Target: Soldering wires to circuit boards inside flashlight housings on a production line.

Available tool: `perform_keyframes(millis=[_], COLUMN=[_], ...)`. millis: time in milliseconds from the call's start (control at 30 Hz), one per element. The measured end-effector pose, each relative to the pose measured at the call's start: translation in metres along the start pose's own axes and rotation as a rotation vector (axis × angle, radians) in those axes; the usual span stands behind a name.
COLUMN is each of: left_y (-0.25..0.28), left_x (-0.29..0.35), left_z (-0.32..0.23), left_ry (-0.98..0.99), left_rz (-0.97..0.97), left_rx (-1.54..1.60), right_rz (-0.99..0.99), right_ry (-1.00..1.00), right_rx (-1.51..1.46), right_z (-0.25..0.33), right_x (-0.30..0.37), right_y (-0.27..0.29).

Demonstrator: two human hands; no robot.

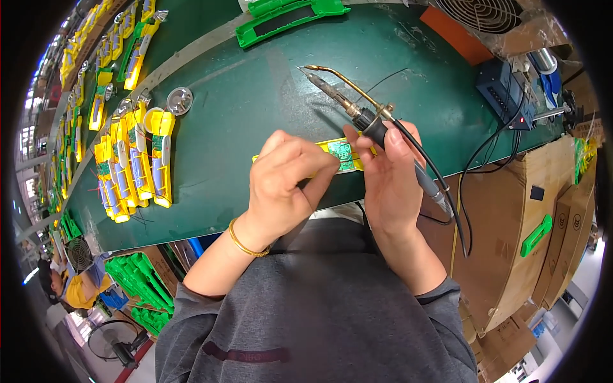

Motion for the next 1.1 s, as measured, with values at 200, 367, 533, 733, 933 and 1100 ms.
perform_keyframes(millis=[200, 367, 533, 733, 933, 1100], left_y=[-0.006, -0.008, -0.01, -0.011, -0.013, -0.014], left_x=[0.004, 0.0, -0.002, -0.004, -0.005, -0.005], left_z=[-0.007, -0.009, -0.003, -0.002, -0.002, -0.001], left_ry=[-0.005, 0.008, 0.094, 0.115, 0.12, 0.136], left_rz=[-0.051, -0.014, 0.026, 0.052, 0.105, 0.103], left_rx=[-0.122, -0.145, -0.097, -0.104, -0.156, -0.149], right_rz=[0.007, 0.144, 0.123, 0.143, 0.163, 0.174], right_ry=[0.028, 0.325, 0.364, 0.297, 0.27, 0.244], right_rx=[-0.023, 0.382, 0.607, 0.787, 0.879, 0.878], right_z=[0.005, 0.053, 0.065, 0.056, 0.049, 0.051], right_x=[0.002, 0.027, 0.044, 0.05, 0.047, 0.044], right_y=[0.008, 0.035, 0.062, 0.083, 0.073, 0.073])
Point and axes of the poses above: each hand's wrist, its own x-axis away from the middle knuckle, its own y-axis out of the back of the hand, z = x × y, the point moved 7 cm from there along -x, towards the middle knuckle, and after that the axes turned 3 degrees about -z, right-handed, at the moved point
